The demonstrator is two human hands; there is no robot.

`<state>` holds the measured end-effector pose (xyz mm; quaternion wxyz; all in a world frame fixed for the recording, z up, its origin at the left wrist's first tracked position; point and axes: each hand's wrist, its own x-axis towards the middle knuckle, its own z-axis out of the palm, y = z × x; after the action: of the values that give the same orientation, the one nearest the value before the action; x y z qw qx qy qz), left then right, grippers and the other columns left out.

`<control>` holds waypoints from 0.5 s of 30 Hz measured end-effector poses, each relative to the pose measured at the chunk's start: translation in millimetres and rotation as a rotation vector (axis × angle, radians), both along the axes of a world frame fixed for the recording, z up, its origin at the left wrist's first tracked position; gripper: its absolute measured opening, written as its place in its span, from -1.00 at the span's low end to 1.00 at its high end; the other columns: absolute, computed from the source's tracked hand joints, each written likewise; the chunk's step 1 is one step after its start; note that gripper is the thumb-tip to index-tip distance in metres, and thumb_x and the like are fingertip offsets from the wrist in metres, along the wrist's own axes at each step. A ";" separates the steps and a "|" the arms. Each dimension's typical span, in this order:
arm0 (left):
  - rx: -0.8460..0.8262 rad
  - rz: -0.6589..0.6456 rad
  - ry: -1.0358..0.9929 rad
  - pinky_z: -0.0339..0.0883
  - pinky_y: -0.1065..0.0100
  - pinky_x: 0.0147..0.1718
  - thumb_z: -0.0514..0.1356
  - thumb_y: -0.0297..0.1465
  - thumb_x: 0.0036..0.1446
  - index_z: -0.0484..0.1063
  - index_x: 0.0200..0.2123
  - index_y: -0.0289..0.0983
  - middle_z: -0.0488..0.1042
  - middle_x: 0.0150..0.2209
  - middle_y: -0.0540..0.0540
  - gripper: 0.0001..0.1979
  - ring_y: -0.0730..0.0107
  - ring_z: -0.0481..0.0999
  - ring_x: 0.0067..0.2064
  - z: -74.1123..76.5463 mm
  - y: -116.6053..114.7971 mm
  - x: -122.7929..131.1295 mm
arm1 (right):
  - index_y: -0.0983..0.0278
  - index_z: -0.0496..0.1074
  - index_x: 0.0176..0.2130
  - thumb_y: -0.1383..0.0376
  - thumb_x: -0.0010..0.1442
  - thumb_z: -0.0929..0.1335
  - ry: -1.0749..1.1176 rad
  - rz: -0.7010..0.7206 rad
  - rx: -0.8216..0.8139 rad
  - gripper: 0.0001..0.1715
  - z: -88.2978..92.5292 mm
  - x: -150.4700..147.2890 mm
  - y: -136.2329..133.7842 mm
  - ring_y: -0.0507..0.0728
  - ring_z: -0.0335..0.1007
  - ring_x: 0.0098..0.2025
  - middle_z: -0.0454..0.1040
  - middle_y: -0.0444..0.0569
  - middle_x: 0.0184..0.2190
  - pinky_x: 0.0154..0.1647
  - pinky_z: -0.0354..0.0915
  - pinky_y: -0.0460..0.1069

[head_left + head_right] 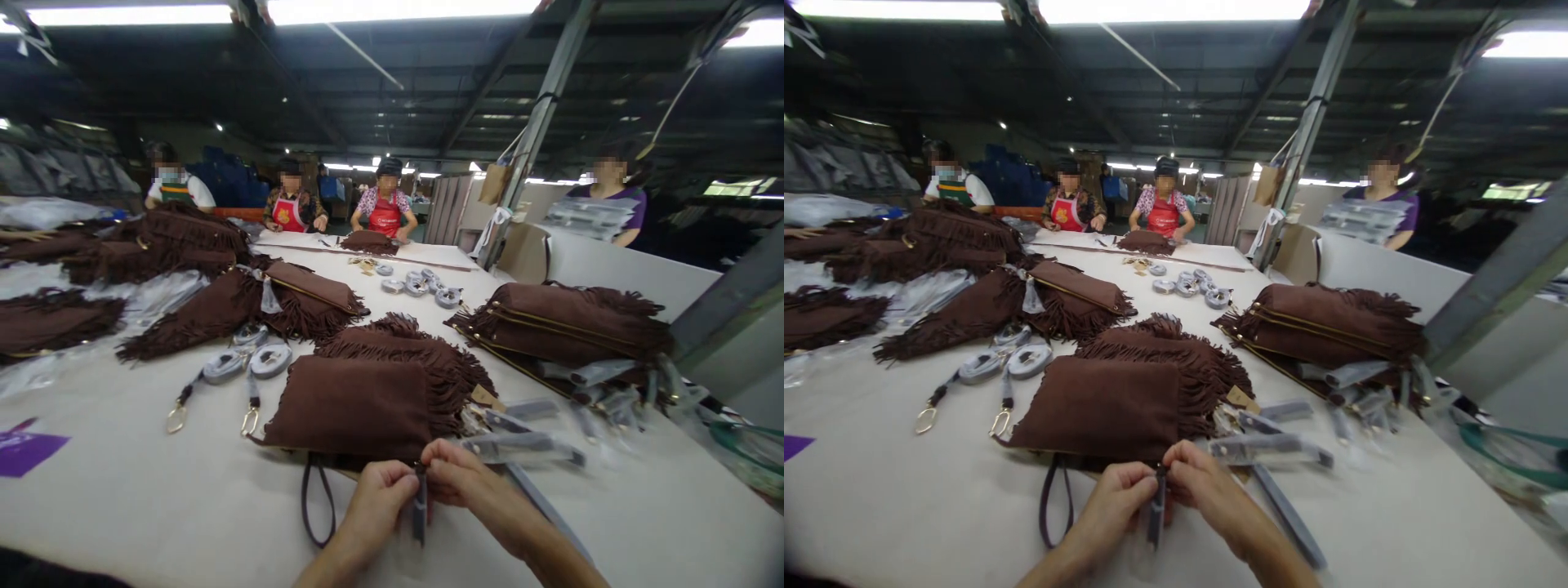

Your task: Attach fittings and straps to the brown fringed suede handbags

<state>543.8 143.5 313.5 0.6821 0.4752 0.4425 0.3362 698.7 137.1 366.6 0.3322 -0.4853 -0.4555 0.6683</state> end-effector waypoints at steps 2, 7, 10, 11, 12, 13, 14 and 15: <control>-0.028 0.019 -0.010 0.13 0.41 -0.55 0.14 -0.14 -0.12 0.42 -0.50 -0.32 0.49 -0.55 -0.10 -0.68 0.40 0.35 -0.55 3.7 -3.7 -8.1 | 0.20 0.27 -0.37 0.04 0.00 0.34 -0.015 0.053 0.046 -0.69 -4.8 -5.7 -2.7 0.11 0.35 -0.38 0.28 -0.22 -0.50 -0.21 0.29 0.04; -0.002 0.071 0.062 0.17 0.40 -0.54 0.12 -0.23 -0.15 0.42 -0.58 -0.32 0.46 -0.60 -0.09 -0.75 0.40 0.35 -0.56 10.1 -7.6 -30.3 | 0.18 0.29 -0.33 0.07 0.17 0.19 -0.375 0.162 0.284 -0.73 -19.3 -16.9 -7.8 0.19 0.39 -0.22 0.41 -0.09 -0.38 -0.10 0.28 0.08; -0.021 0.059 0.097 0.16 0.40 -0.53 0.14 -0.29 -0.19 0.43 -0.56 -0.33 0.46 -0.60 -0.08 -0.79 0.36 0.39 -0.53 10.7 -9.0 -43.4 | 0.18 0.32 -0.27 0.12 0.27 0.11 -0.601 0.221 0.415 -0.70 -20.8 -24.6 -12.6 0.17 0.37 -0.16 0.44 -0.05 -0.29 -0.05 0.25 0.05; -0.029 0.058 0.098 0.16 0.40 -0.52 0.14 -0.30 -0.19 0.42 -0.54 -0.33 0.46 -0.60 -0.07 -0.81 0.36 0.39 -0.52 9.7 -10.2 -46.9 | 0.18 0.31 -0.26 0.13 0.29 0.10 -0.614 0.248 0.436 -0.69 -21.7 -28.0 -14.4 0.16 0.37 -0.16 0.45 -0.05 -0.27 -0.06 0.26 0.04; -0.029 0.073 0.108 0.16 0.40 -0.52 0.15 -0.31 -0.19 0.40 -0.53 -0.32 0.45 -0.59 -0.05 -0.82 0.36 0.39 -0.52 7.9 -11.8 -49.7 | 0.17 0.32 -0.26 0.13 0.30 0.10 -0.610 0.271 0.456 -0.70 -23.7 -31.6 -16.4 0.15 0.39 -0.16 0.46 -0.05 -0.27 -0.07 0.27 0.02; -0.023 0.096 0.137 0.15 0.40 -0.51 0.16 -0.33 -0.18 0.38 -0.52 -0.30 0.44 -0.59 -0.02 -0.85 0.37 0.38 -0.51 5.2 -13.7 -52.1 | 0.16 0.33 -0.26 0.15 0.31 0.11 -0.606 0.281 0.481 -0.70 -27.1 -35.2 -18.2 0.15 0.41 -0.17 0.48 -0.06 -0.28 -0.08 0.28 0.00; -0.011 0.119 0.186 0.15 0.41 -0.50 0.17 -0.35 -0.17 0.36 -0.51 -0.29 0.41 -0.59 0.02 -0.88 0.39 0.37 -0.50 1.8 -15.4 -54.3 | 0.15 0.34 -0.27 0.16 0.31 0.12 -0.613 0.279 0.519 -0.71 -31.9 -38.6 -19.7 0.15 0.43 -0.20 0.50 -0.06 -0.30 -0.11 0.31 -0.01; 0.000 0.137 0.251 0.14 0.41 -0.50 0.20 -0.37 -0.17 0.34 -0.50 -0.27 0.37 -0.59 0.05 -0.89 0.40 0.35 -0.49 -2.4 -16.3 -56.8 | 0.12 0.37 -0.26 0.17 0.30 0.13 -0.643 0.273 0.583 -0.72 -37.9 -41.7 -20.1 0.15 0.46 -0.23 0.52 -0.07 -0.33 -0.16 0.34 -0.01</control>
<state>487.1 127.2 311.1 0.5968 0.4824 0.5558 0.3198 657.0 116.9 328.7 0.2055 -0.4899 -0.7644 0.3654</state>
